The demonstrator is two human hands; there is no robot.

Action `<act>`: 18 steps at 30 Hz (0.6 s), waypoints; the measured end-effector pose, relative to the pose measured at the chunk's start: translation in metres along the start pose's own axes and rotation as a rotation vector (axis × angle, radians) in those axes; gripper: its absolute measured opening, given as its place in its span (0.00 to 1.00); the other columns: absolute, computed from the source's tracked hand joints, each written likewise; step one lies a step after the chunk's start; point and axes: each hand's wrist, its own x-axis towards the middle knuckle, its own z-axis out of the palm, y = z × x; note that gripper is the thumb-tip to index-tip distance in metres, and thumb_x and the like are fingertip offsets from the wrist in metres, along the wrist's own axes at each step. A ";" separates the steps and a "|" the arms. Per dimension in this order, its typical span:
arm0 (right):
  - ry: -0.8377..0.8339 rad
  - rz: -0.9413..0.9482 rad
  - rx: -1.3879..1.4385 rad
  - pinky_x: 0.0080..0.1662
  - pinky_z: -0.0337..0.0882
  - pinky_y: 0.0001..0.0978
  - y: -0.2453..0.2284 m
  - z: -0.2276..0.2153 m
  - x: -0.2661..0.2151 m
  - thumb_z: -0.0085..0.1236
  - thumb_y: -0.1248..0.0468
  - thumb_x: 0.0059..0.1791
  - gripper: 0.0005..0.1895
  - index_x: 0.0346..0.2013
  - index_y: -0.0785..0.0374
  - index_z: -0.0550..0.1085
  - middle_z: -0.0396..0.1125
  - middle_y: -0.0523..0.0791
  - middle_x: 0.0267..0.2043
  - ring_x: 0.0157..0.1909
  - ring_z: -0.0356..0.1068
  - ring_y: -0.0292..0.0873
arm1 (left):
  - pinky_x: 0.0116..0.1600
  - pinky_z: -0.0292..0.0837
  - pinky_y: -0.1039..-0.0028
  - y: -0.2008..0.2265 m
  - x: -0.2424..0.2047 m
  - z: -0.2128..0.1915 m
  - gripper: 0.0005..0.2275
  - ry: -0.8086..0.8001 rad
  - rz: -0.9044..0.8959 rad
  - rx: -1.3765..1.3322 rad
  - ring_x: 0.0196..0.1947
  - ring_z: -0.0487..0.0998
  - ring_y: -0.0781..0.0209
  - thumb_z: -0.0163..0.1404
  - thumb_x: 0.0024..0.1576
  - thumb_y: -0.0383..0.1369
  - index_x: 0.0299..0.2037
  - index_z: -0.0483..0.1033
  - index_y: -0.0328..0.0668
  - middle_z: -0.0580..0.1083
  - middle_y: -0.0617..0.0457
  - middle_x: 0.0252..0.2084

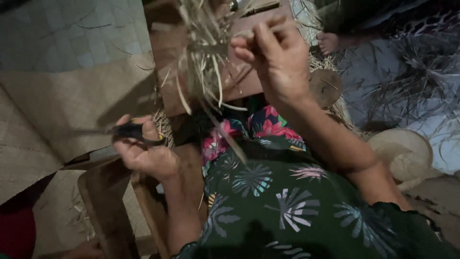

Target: Weaving and braiding straw strands to create a handcrafted object, using scissors for trimming.

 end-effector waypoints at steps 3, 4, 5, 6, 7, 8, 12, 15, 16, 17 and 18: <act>0.116 0.151 0.183 0.52 0.82 0.36 0.057 -0.058 0.002 0.61 0.65 0.51 0.11 0.35 0.73 0.72 0.70 0.52 0.39 0.45 0.76 0.49 | 0.44 0.75 0.78 -0.034 -0.007 0.001 0.13 -0.145 -0.215 -0.432 0.39 0.76 0.65 0.35 0.66 0.28 0.58 0.68 0.41 0.75 0.51 0.44; 0.121 0.149 0.183 0.52 0.82 0.36 0.076 -0.069 0.000 0.61 0.65 0.51 0.11 0.35 0.73 0.72 0.70 0.52 0.39 0.45 0.76 0.49 | 0.44 0.75 0.78 -0.043 -0.016 0.007 0.13 -0.149 -0.218 -0.432 0.39 0.76 0.65 0.35 0.66 0.28 0.58 0.68 0.41 0.75 0.51 0.44; 0.273 0.111 0.072 0.40 0.81 0.36 0.094 -0.082 -0.002 0.65 0.66 0.49 0.10 0.36 0.69 0.71 0.66 0.49 0.35 0.37 0.75 0.48 | 0.42 0.72 0.78 -0.052 -0.023 0.016 0.14 -0.300 -0.392 -0.601 0.37 0.73 0.65 0.37 0.67 0.29 0.60 0.66 0.40 0.74 0.50 0.46; 0.425 0.076 -0.038 0.28 0.80 0.35 0.111 -0.095 -0.003 0.68 0.68 0.48 0.12 0.37 0.66 0.71 0.63 0.45 0.31 0.30 0.73 0.46 | 0.40 0.69 0.79 -0.061 -0.031 0.025 0.14 -0.450 -0.570 -0.766 0.36 0.71 0.66 0.38 0.67 0.30 0.63 0.64 0.40 0.73 0.48 0.48; 0.428 0.072 -0.038 0.28 0.80 0.35 0.110 -0.103 -0.012 0.68 0.68 0.48 0.12 0.37 0.66 0.71 0.63 0.45 0.31 0.30 0.73 0.46 | 0.40 0.69 0.79 -0.085 -0.035 0.039 0.14 -0.455 -0.572 -0.767 0.36 0.71 0.66 0.38 0.67 0.30 0.63 0.64 0.40 0.73 0.48 0.48; 0.355 0.217 -0.143 0.36 0.82 0.37 0.109 -0.111 -0.021 0.63 0.64 0.50 0.10 0.40 0.65 0.72 0.66 0.46 0.34 0.34 0.75 0.45 | 0.37 0.73 0.83 -0.108 -0.039 0.054 0.17 -0.433 -0.425 -0.442 0.36 0.75 0.69 0.50 0.61 0.25 0.60 0.65 0.42 0.75 0.50 0.47; 0.138 0.371 -0.442 0.35 0.84 0.45 0.106 -0.136 -0.054 0.60 0.58 0.52 0.15 0.44 0.68 0.76 0.72 0.56 0.37 0.36 0.79 0.51 | 0.42 0.74 0.90 -0.163 -0.042 0.095 0.26 -0.352 -0.188 -0.104 0.38 0.76 0.71 0.63 0.54 0.20 0.60 0.65 0.38 0.76 0.50 0.50; -0.387 0.088 -1.162 0.43 0.72 0.50 0.090 -0.165 -0.075 0.59 0.68 0.47 0.06 0.39 0.65 0.75 0.72 0.54 0.34 0.42 0.75 0.59 | 0.42 0.79 0.84 -0.182 -0.041 0.101 0.31 -0.409 -0.239 -0.076 0.42 0.78 0.66 0.65 0.54 0.23 0.65 0.62 0.42 0.73 0.49 0.53; -0.387 0.092 -1.160 0.43 0.72 0.50 0.064 -0.144 -0.081 0.59 0.68 0.47 0.06 0.39 0.65 0.75 0.72 0.54 0.34 0.42 0.75 0.59 | 0.42 0.79 0.84 -0.178 -0.041 0.102 0.31 -0.408 -0.242 -0.073 0.42 0.78 0.66 0.65 0.54 0.23 0.65 0.62 0.42 0.73 0.49 0.53; -0.596 0.182 -1.280 0.42 0.73 0.54 0.037 -0.123 -0.084 0.61 0.62 0.48 0.07 0.37 0.62 0.76 0.74 0.53 0.31 0.39 0.75 0.62 | 0.44 0.78 0.82 -0.175 -0.039 0.103 0.31 -0.407 -0.203 -0.026 0.43 0.79 0.61 0.66 0.54 0.23 0.65 0.62 0.41 0.73 0.45 0.54; -0.810 0.274 -1.392 0.40 0.74 0.57 0.011 -0.102 -0.087 0.63 0.56 0.48 0.10 0.35 0.60 0.78 0.76 0.52 0.29 0.37 0.75 0.65 | 0.45 0.78 0.80 -0.171 -0.038 0.104 0.31 -0.405 -0.163 0.020 0.45 0.80 0.56 0.66 0.54 0.23 0.65 0.62 0.41 0.73 0.41 0.55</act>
